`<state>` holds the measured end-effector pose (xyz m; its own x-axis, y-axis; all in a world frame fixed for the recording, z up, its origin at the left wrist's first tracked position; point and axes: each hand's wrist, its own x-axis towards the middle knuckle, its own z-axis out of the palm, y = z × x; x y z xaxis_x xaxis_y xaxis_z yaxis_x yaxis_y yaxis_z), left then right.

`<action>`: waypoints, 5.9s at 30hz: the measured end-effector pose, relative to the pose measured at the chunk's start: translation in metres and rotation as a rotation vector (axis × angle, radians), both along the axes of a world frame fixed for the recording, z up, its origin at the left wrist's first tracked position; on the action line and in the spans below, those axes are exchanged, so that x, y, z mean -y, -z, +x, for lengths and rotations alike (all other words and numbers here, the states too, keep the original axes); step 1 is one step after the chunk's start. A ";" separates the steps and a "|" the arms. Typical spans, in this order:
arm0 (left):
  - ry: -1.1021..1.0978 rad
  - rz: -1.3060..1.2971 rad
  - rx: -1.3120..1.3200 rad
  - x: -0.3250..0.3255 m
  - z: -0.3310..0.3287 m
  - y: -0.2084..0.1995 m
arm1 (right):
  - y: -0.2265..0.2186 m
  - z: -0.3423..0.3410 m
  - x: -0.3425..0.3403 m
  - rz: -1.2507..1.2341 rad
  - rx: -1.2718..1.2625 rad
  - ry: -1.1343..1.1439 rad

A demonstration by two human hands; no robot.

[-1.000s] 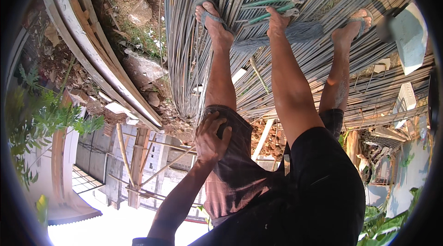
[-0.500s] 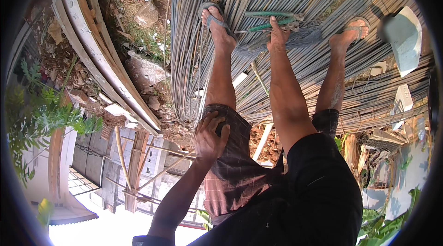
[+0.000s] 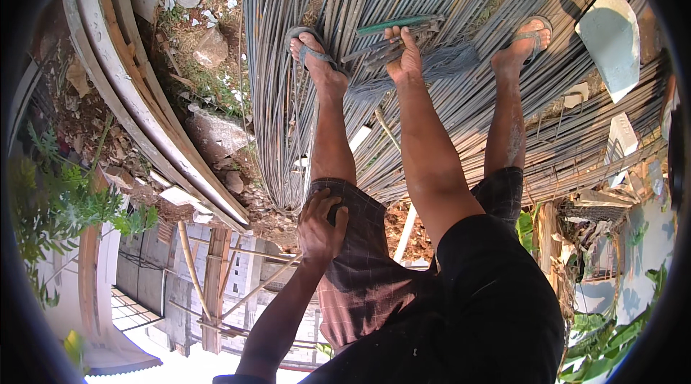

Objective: The person places metal stirrups onto a long rebar mat and secures them with wire ties. They move along the mat, positioning each stirrup and twisting the wire to fasten it in place.

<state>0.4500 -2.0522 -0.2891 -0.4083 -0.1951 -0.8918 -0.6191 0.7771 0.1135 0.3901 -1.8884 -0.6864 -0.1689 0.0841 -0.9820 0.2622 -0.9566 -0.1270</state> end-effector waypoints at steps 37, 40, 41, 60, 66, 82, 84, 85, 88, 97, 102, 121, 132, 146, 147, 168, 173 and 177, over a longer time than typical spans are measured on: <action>0.105 0.186 -0.766 -0.073 -0.125 -0.040 | -0.465 -0.081 -0.129 -0.500 -0.472 -0.552; -0.080 0.595 -0.098 -0.112 -0.147 -0.080 | -0.497 -0.075 -0.141 -0.705 -0.620 -0.455; -0.064 0.673 0.043 -0.124 -0.143 -0.076 | -0.511 -0.069 -0.140 -0.612 -0.543 -0.451; -0.466 0.776 -0.904 -0.114 -0.235 -0.284 | -0.470 -0.031 -0.276 -0.146 -0.488 -1.180; -0.323 0.652 -1.208 -0.095 -0.300 -0.387 | -0.531 -0.085 -0.257 -0.081 -0.089 -2.085; -0.302 0.492 -1.282 -0.099 -0.286 -0.411 | -0.455 -0.063 -0.303 1.100 -0.471 -3.128; -0.346 0.557 -1.203 -0.107 -0.283 -0.412 | -0.455 -0.088 -0.318 1.015 -0.319 -3.044; -0.354 0.576 -1.211 -0.108 -0.282 -0.412 | -0.456 -0.120 -0.328 0.955 -0.297 -2.952; -0.391 0.648 -1.218 -0.112 -0.276 -0.398 | -0.470 -0.174 -0.386 0.750 -0.194 -2.681; -0.210 0.628 -1.110 -0.145 -0.272 -0.400 | -0.664 -0.167 -0.407 0.958 -0.365 -1.570; -0.011 0.765 -1.000 -0.203 -0.287 -0.434 | -0.734 -0.124 -0.431 0.197 -0.834 -0.782; 0.006 1.462 -0.879 -0.512 -0.309 -0.485 | -0.839 -0.172 -0.456 1.027 -1.090 -0.450; -0.484 1.402 -0.224 -0.463 -0.445 -0.451 | -0.832 -0.263 -0.403 1.230 -0.634 -0.682; -0.117 1.369 -0.243 -0.410 -0.579 -0.397 | -0.920 -0.326 -0.365 1.577 -0.802 -1.260; -0.185 1.415 -0.180 -0.417 -0.569 -0.400 | -0.925 -0.335 -0.361 1.518 -0.843 -1.183; -0.020 1.222 0.397 -0.425 -0.525 -0.416 | -0.802 -0.295 -0.339 0.356 -0.479 0.270; 0.118 1.165 0.376 -0.423 -0.514 -0.389 | -0.819 -0.278 -0.335 0.178 -0.429 0.450; -0.006 1.183 0.367 -0.433 -0.526 -0.391 | -0.838 -0.271 -0.338 0.156 -0.490 0.485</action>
